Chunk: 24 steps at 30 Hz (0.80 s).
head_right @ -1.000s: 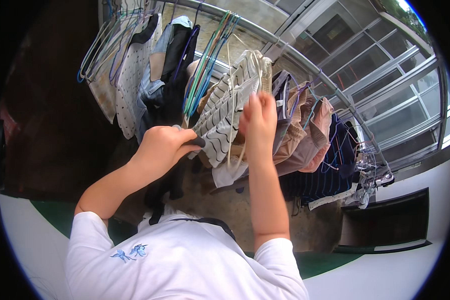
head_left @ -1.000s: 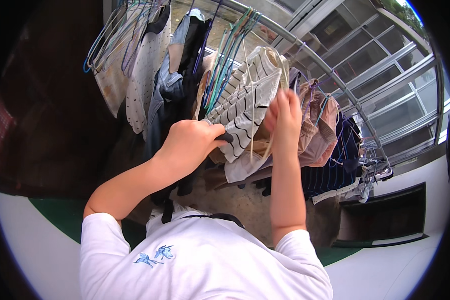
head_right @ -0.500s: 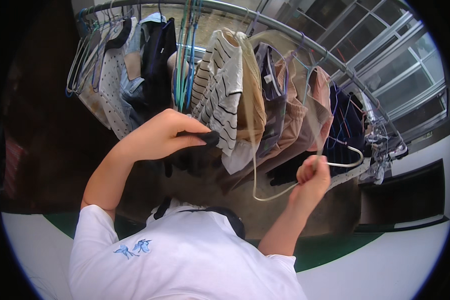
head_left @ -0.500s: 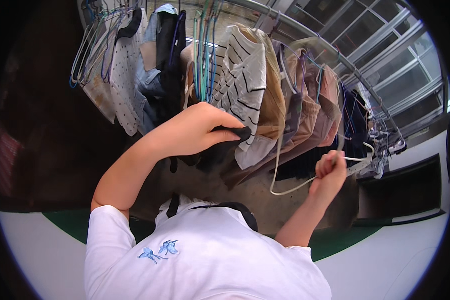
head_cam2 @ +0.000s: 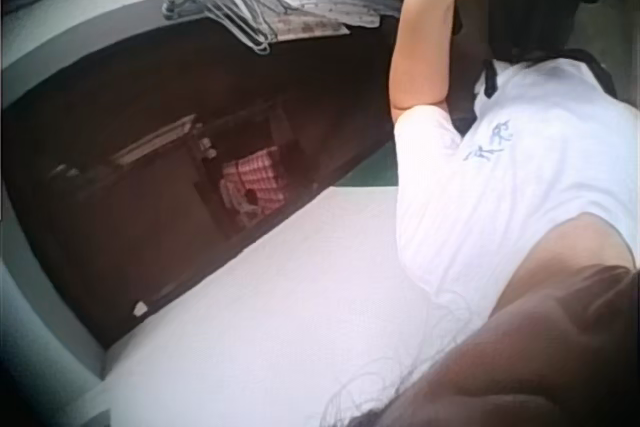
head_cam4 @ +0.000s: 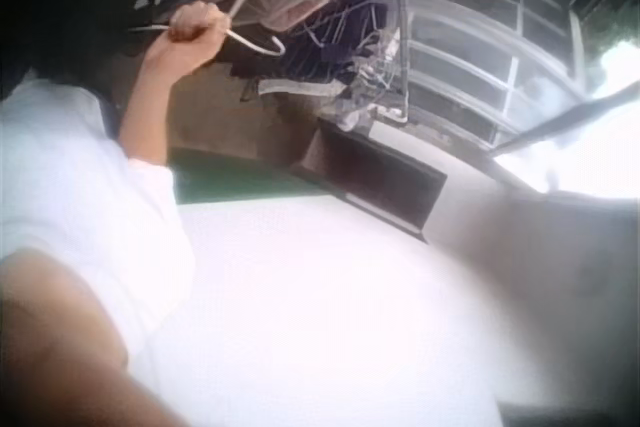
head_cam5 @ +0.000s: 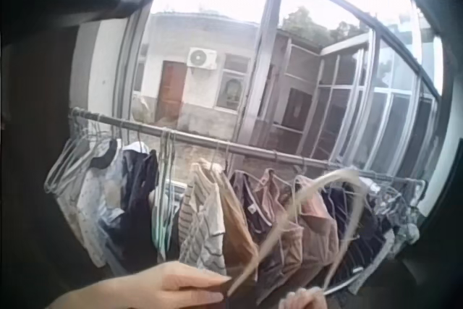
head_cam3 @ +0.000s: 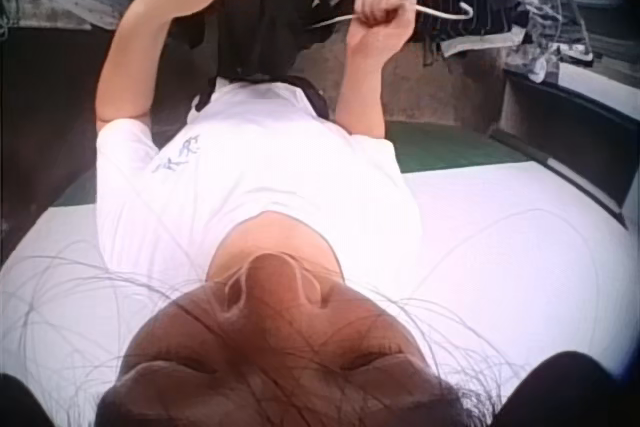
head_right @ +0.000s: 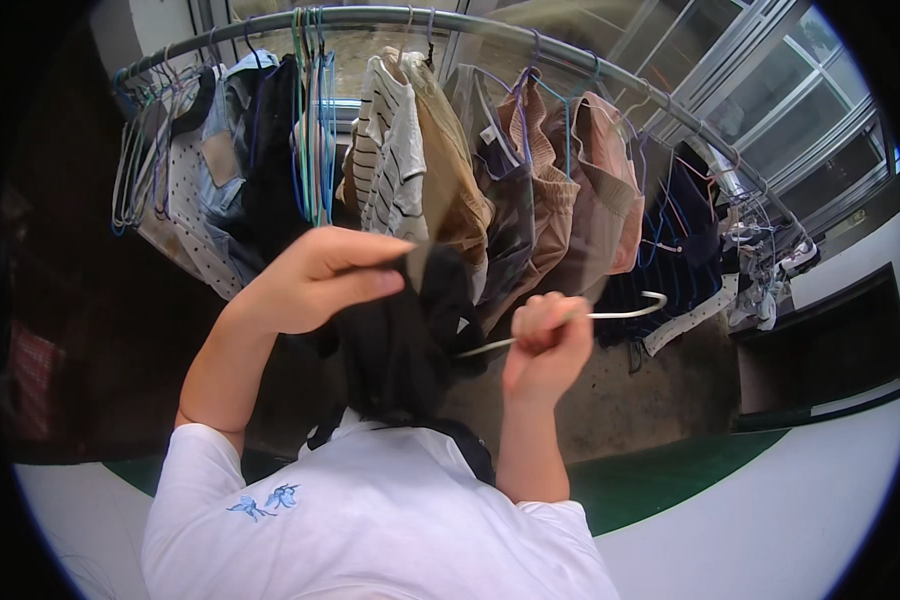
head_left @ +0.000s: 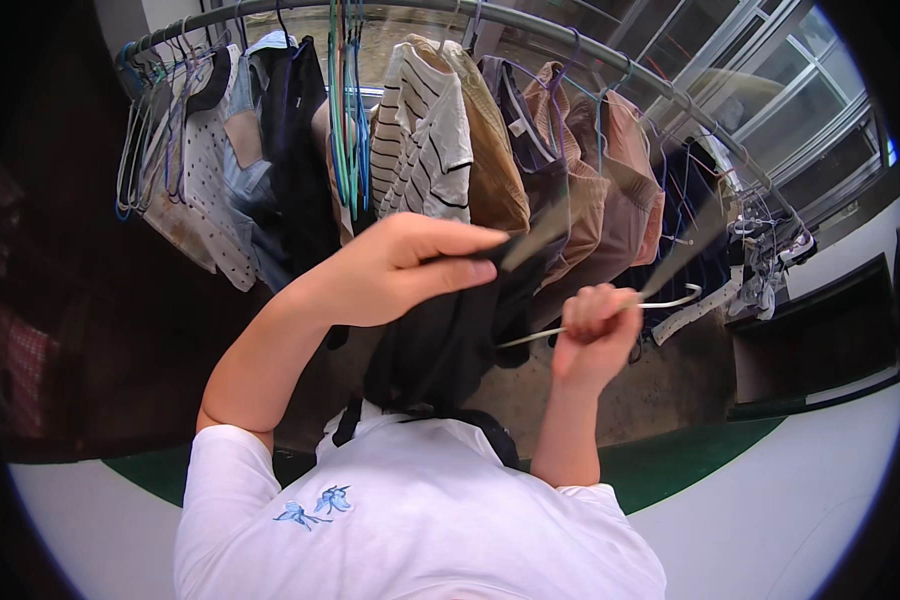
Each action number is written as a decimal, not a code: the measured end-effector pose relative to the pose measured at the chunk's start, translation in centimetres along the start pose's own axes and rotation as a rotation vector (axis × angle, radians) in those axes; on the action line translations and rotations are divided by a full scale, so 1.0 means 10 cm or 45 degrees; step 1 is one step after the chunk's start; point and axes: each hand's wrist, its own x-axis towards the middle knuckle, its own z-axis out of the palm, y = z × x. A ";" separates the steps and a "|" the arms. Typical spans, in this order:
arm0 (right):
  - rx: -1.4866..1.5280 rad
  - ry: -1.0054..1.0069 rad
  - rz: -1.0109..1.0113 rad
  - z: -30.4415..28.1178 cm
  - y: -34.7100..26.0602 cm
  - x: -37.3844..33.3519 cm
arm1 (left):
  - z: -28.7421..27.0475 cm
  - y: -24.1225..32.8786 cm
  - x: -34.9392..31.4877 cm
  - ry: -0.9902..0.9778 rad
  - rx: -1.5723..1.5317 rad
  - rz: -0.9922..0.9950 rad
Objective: The person removes clothes from a top-loading washing machine, places them on hangers, and hangs them on a drying rack. They handle multiple garments including a purple top, a beige shirt, a striped shirt, and a black top, moving between the washing machine and the drying rack.
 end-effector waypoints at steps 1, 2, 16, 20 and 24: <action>-0.131 -0.023 0.102 -0.09 0.06 -0.05 | -0.03 -0.01 -0.04 0.097 -0.231 -0.087; -0.289 0.082 0.139 -0.25 0.09 -0.09 | -0.08 -0.03 -0.07 0.198 -0.261 -0.065; -1.767 -0.175 -0.232 -0.64 -0.78 0.09 | 0.09 -0.38 -0.08 0.465 0.496 0.314; -1.919 -0.325 -0.387 -0.10 -0.77 0.17 | 0.30 -0.40 0.03 0.472 0.939 0.453; -2.062 -0.510 -0.514 0.09 -0.58 0.29 | 0.56 -0.41 -0.01 0.511 0.912 0.465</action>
